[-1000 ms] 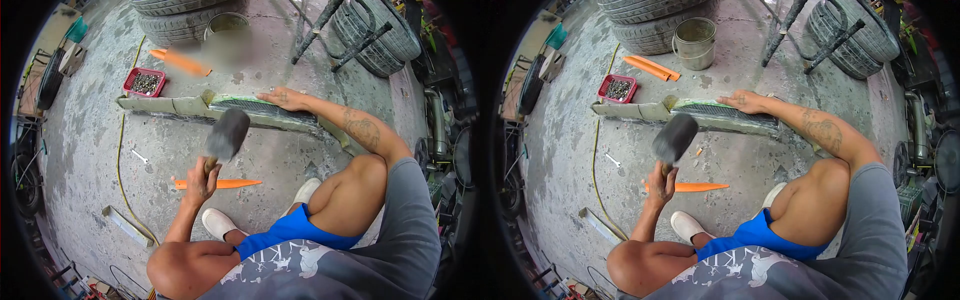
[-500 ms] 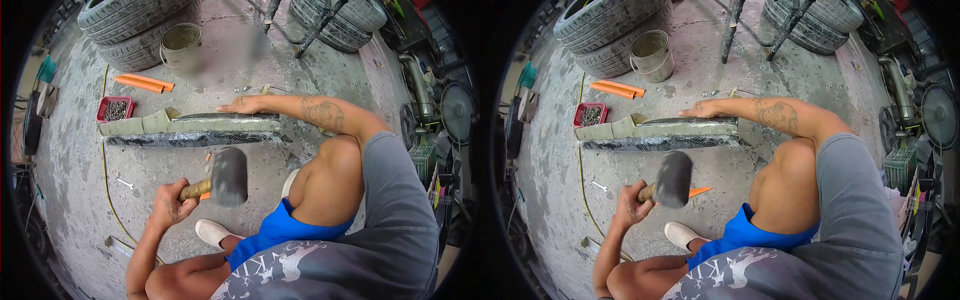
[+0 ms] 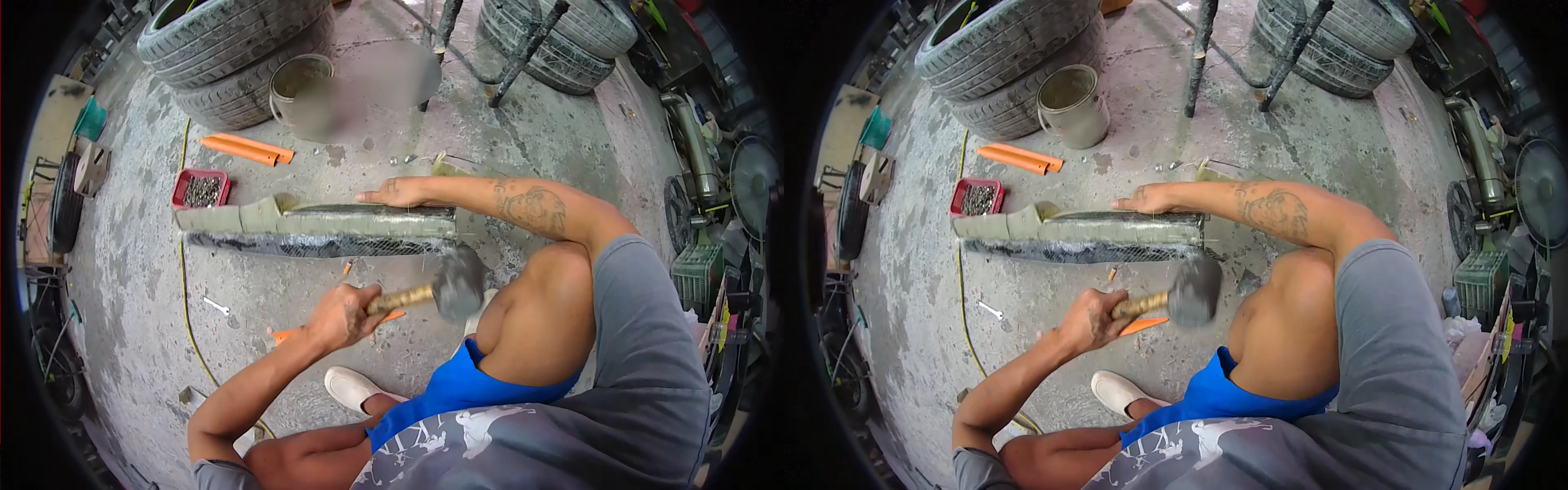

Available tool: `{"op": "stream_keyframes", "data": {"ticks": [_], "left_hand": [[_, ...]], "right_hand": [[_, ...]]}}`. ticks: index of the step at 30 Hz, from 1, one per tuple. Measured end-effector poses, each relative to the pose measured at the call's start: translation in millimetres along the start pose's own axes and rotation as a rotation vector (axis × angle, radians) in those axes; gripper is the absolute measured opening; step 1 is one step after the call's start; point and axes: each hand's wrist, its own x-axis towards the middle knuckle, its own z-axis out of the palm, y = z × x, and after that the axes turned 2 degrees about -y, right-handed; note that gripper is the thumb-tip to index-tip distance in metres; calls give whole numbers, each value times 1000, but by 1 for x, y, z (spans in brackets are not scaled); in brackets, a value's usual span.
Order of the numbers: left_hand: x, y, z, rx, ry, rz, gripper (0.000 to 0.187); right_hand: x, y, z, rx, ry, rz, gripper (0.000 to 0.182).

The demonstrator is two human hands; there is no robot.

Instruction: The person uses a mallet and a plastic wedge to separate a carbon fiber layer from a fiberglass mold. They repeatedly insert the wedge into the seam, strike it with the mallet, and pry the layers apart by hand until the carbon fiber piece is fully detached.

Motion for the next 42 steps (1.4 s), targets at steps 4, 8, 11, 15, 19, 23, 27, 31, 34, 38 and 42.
{"op": "stream_keyframes", "data": {"ticks": [4,8,11,15,19,23,27,31,34,38,42], "left_hand": [[-7,-3,-7,1,5,65,21],[-9,-13,-23,-111,44,-146,31],[-28,-7,-33,-197,83,-157,34],[-43,-3,-61,-182,300,-254,24],[-51,-17,-70,99,522,371,15],[-45,-44,-29,110,128,-245,26],[-53,-12,-40,128,121,-187,24],[-63,7,-57,-27,399,114,24],[-58,-38,-37,47,372,55,22],[-61,-59,-29,186,132,-261,26],[-75,-49,-38,97,249,-232,26]], "right_hand": [[2,1,1,-56,89,-108,85],[8,-2,-4,-168,142,-174,80],[-14,-18,-8,-395,256,-157,71],[-19,-23,-10,-529,503,-445,61],[-31,-38,-12,-623,500,-400,61],[-20,-39,-13,-629,530,-374,64],[-18,-33,-11,-676,504,-349,66],[-17,-39,-9,-675,502,-358,65],[-18,-45,-12,-692,513,-359,65],[-20,-51,-14,-714,471,-321,65],[-15,-48,-16,-697,490,-340,65]]}}
